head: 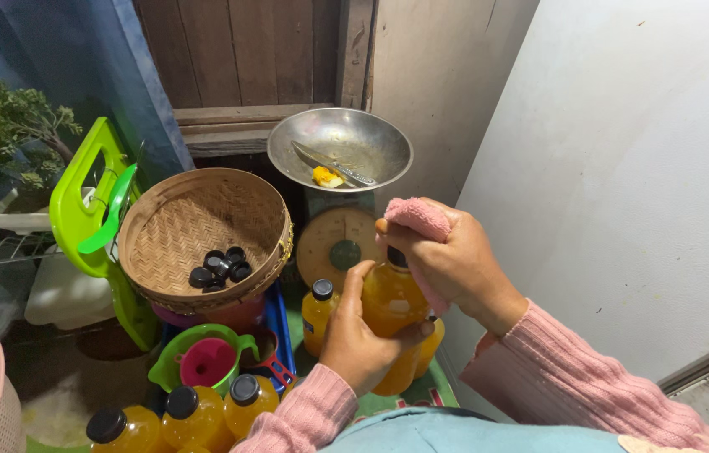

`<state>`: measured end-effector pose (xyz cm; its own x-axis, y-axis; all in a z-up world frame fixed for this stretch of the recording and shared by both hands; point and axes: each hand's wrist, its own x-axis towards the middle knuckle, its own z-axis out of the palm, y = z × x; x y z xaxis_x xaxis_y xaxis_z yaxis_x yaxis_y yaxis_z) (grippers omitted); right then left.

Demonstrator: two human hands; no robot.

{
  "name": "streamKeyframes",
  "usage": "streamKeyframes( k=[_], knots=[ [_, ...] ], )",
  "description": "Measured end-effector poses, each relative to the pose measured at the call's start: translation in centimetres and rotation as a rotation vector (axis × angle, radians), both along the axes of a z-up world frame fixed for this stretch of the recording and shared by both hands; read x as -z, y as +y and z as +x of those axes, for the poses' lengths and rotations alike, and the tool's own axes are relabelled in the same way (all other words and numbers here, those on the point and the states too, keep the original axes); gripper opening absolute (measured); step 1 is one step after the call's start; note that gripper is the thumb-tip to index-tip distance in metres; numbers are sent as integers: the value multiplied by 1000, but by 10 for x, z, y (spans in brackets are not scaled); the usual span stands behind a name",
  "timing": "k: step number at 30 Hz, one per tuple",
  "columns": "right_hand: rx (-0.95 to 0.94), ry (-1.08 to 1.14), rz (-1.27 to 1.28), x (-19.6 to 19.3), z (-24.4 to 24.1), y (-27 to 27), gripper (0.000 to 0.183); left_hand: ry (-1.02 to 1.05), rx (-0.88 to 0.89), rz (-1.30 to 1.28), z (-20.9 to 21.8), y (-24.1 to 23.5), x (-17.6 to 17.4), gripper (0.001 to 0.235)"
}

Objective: The person wipes the exterior of several plastic bottles filled with orange liquid using a pink cloth. They handle the bottles one at a time, rotating them to wipe different sides, then place them back on the table. The person repeats this process for multiple bottles throughout the clip.

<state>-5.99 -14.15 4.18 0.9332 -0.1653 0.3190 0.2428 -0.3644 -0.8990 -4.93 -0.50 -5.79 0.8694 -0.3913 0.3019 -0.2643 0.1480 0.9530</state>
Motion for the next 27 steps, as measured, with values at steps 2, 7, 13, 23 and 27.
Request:
streamKeyframes(
  k=[2, 7, 13, 23, 27],
  knots=[
    [7, -66, -65, 1, 0, -1, 13, 24, 31, -20, -1, 0, 2, 84],
    [118, -554, -616, 3, -7, 1, 33, -22, -9, 45, 2, -2, 5, 83],
    [123, -647, -677, 10, -11, 14, 31, -84, 74, -99, -1, -4, 3, 92],
    [151, -463, -498, 7, -10, 8, 43, 4, 100, -92, 0, -4, 3, 80],
    [-16, 38, 1, 5, -3, 0, 30, 124, 82, -87, 0, -7, 10, 76]
  ],
)
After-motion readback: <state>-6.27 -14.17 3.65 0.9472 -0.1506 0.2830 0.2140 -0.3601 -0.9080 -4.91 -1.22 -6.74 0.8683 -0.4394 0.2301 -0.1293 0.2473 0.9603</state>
